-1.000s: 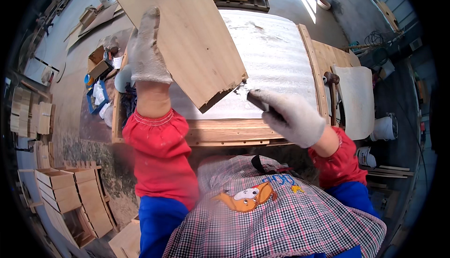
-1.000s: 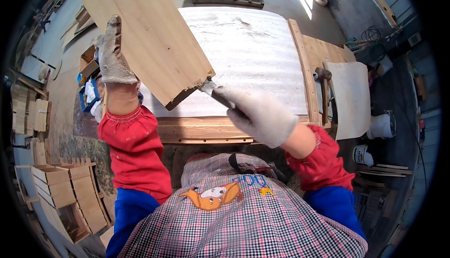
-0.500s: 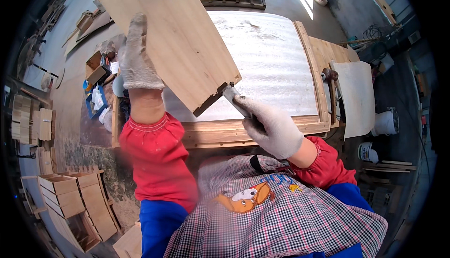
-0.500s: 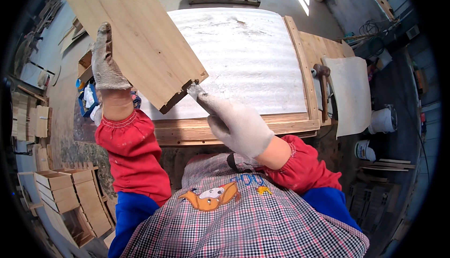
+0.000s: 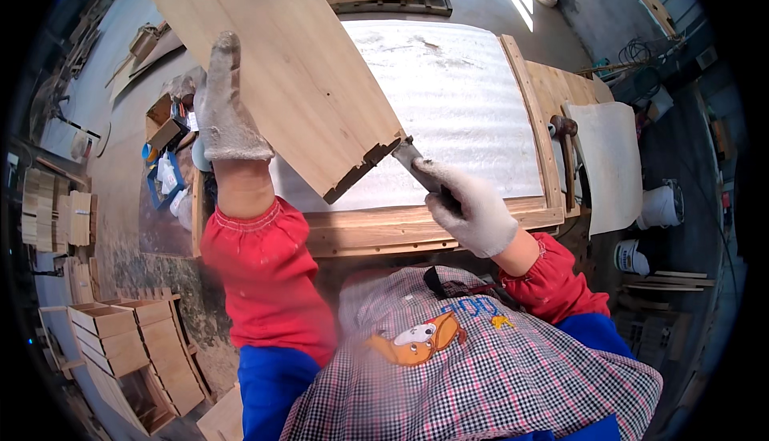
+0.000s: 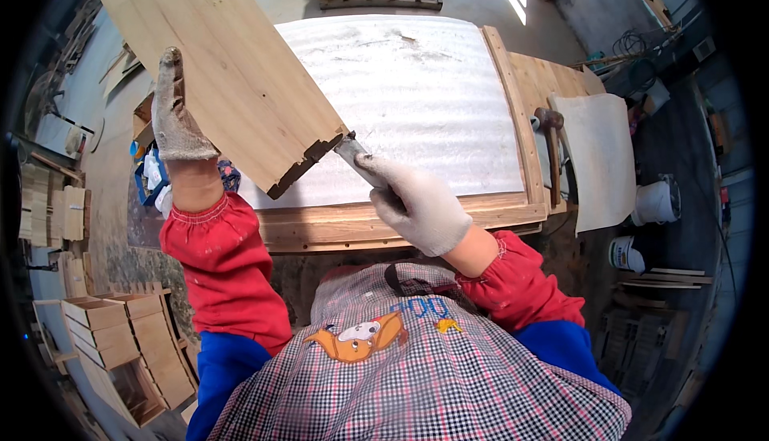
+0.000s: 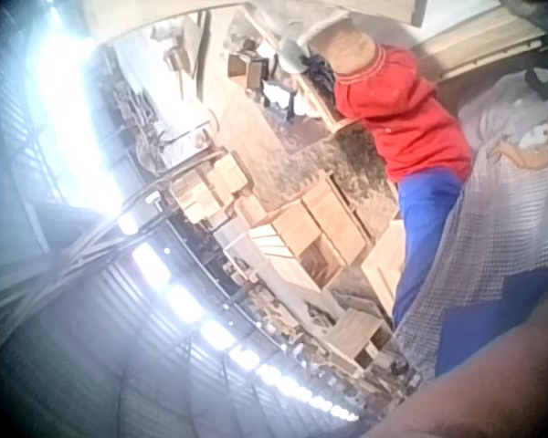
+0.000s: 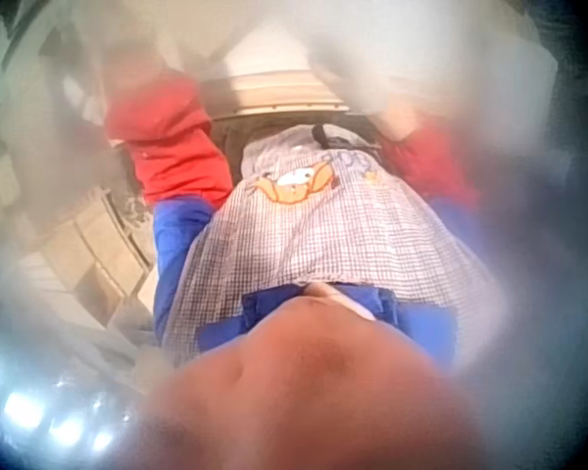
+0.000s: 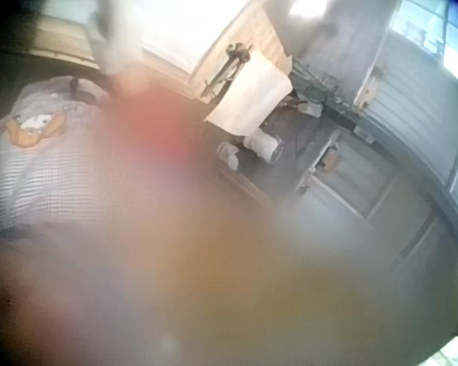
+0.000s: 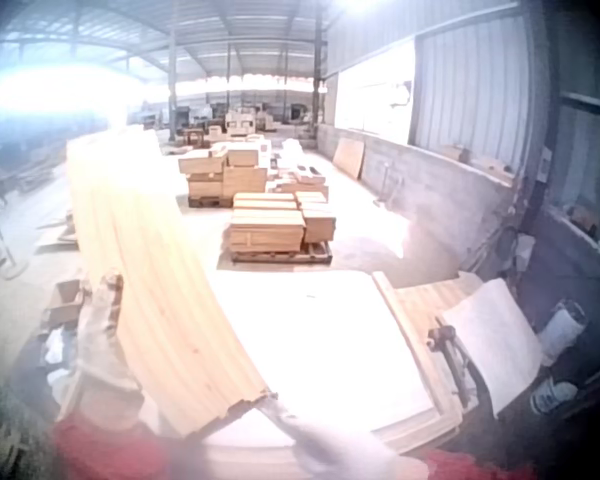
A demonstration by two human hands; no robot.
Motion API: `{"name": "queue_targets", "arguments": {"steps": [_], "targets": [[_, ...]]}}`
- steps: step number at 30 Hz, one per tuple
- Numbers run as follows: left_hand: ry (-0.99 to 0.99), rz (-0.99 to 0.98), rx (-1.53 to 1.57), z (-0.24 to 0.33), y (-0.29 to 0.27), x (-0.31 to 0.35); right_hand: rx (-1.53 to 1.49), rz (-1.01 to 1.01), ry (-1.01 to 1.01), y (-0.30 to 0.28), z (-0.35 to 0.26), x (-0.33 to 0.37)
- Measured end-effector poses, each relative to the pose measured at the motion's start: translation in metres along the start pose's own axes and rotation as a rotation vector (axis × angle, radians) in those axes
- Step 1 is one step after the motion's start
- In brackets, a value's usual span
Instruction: The person applies a dark filler to the corners and joints of a rectangular wooden frame using a small scraper.
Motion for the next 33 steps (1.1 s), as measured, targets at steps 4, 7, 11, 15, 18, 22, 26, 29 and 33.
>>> {"name": "queue_targets", "arguments": {"steps": [4, 7, 11, 15, 18, 22, 26, 29, 33], "targets": [[-0.044, -0.043, 0.041, 0.002, -0.001, -0.001, -0.015, -0.015, 0.024, -0.002, 0.005, -0.003], [-0.038, -0.032, 0.049, 0.001, -0.004, -0.002, 0.046, -0.049, 0.004, -0.007, 0.003, -0.002], [-0.085, -0.068, 0.093, 0.001, -0.009, -0.004, 0.161, -0.149, -0.195, -0.012, -0.015, -0.004], [-0.035, -0.025, 0.023, -0.001, -0.001, 0.000, 0.333, -0.457, -0.102, -0.012, -0.041, -0.021], [-0.047, -0.067, 0.061, -0.001, -0.008, -0.002, 0.495, -0.554, -0.150, -0.012, -0.055, -0.038], [-0.036, -0.072, 0.036, -0.003, -0.013, -0.003, 0.722, -0.569, -0.197, -0.029, -0.060, -0.054], [0.005, -0.102, -0.034, -0.003, -0.017, -0.002, 0.758, -0.563, -0.164, -0.055, -0.049, -0.061], [0.029, -0.022, -0.012, -0.001, -0.006, 0.006, 0.878, -0.502, -0.182, -0.077, -0.037, -0.060], [0.111, -0.150, -0.153, -0.002, -0.018, 0.003, 0.560, -0.363, -0.084, -0.087, -0.028, -0.042]]}}
Point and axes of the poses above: each hand's wrist, its own x-axis away from the middle knuckle, its own y-axis out of the palm, z = x × y, the point moved 1 cm from there along -x, towards the middle knuckle, and after that the axes turned 4 degrees about -x, right-handed, at the moved point
